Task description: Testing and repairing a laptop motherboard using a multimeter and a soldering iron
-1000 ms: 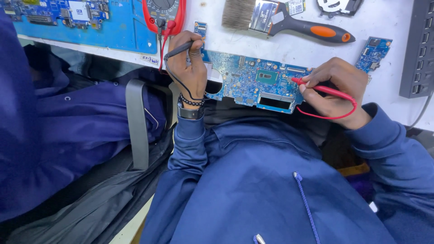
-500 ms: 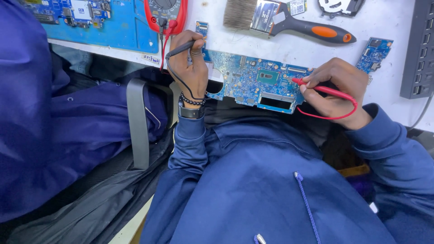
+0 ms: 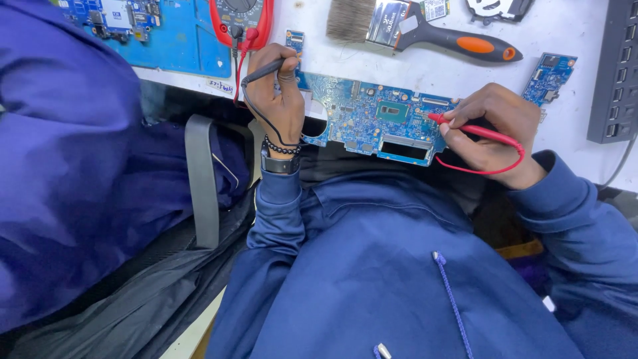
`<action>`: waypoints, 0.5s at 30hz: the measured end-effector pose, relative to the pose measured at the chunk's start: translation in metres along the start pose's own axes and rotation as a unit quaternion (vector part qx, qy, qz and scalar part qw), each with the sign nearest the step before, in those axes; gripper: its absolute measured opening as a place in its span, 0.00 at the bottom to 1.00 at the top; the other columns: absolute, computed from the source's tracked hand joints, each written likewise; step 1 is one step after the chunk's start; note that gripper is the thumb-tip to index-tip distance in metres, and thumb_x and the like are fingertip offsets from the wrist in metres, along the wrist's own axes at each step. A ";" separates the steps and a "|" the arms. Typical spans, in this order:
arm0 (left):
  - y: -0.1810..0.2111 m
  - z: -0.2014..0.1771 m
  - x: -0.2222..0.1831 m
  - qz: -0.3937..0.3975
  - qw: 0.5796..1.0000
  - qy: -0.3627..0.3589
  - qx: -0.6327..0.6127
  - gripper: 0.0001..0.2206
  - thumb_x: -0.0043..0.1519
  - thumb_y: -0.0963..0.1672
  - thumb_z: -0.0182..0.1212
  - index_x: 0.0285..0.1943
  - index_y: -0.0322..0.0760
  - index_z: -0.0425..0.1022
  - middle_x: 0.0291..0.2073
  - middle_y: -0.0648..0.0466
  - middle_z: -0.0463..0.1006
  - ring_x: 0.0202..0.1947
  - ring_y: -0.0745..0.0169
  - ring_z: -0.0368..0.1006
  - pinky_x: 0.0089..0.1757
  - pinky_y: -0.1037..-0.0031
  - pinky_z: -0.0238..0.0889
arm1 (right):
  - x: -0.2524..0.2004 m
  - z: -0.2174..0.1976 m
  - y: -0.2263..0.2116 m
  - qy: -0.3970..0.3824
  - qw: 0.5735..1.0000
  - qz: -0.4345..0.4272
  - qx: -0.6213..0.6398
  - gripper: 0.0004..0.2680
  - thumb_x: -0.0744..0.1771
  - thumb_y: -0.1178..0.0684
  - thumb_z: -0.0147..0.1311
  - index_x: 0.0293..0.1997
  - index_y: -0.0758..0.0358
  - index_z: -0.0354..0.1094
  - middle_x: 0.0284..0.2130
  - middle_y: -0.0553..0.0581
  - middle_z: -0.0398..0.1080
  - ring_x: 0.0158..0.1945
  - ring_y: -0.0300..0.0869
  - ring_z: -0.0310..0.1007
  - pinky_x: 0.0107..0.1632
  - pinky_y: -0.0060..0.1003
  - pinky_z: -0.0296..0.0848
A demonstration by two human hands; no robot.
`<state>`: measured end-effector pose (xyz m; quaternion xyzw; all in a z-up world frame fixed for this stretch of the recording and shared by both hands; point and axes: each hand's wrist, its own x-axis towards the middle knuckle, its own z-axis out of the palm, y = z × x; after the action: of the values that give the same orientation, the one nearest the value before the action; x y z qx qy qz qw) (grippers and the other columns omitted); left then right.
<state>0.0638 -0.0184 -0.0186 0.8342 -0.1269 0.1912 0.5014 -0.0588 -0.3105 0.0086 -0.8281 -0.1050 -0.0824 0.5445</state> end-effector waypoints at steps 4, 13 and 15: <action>0.001 0.000 0.001 0.005 1.000 -0.001 0.006 0.15 0.73 0.50 0.49 0.42 0.37 0.74 0.37 0.51 0.76 0.39 0.53 0.75 0.42 0.63 0.74 | -0.002 0.001 0.004 0.006 1.000 -0.004 -0.013 0.07 0.67 0.68 0.67 0.34 0.70 0.70 0.31 0.65 0.73 0.37 0.52 0.78 0.42 0.38 0.72; 0.001 -0.001 0.001 0.000 1.000 -0.004 0.004 0.15 0.73 0.50 0.50 0.42 0.37 0.74 0.37 0.51 0.76 0.38 0.53 0.76 0.41 0.63 0.73 | -0.002 0.000 0.004 0.003 1.000 -0.002 -0.008 0.06 0.67 0.68 0.67 0.35 0.71 0.71 0.32 0.65 0.73 0.37 0.51 0.77 0.42 0.38 0.72; 0.001 -0.001 0.002 0.004 1.000 -0.004 0.000 0.16 0.73 0.50 0.49 0.41 0.36 0.74 0.37 0.51 0.76 0.38 0.53 0.76 0.41 0.64 0.73 | 0.000 0.000 0.001 0.003 1.000 -0.005 -0.003 0.07 0.67 0.69 0.66 0.35 0.71 0.71 0.31 0.65 0.73 0.37 0.51 0.78 0.41 0.37 0.72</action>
<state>0.0647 -0.0181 -0.0166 0.8345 -0.1320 0.1894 0.5002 -0.0587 -0.3108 0.0074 -0.8287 -0.1073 -0.0881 0.5422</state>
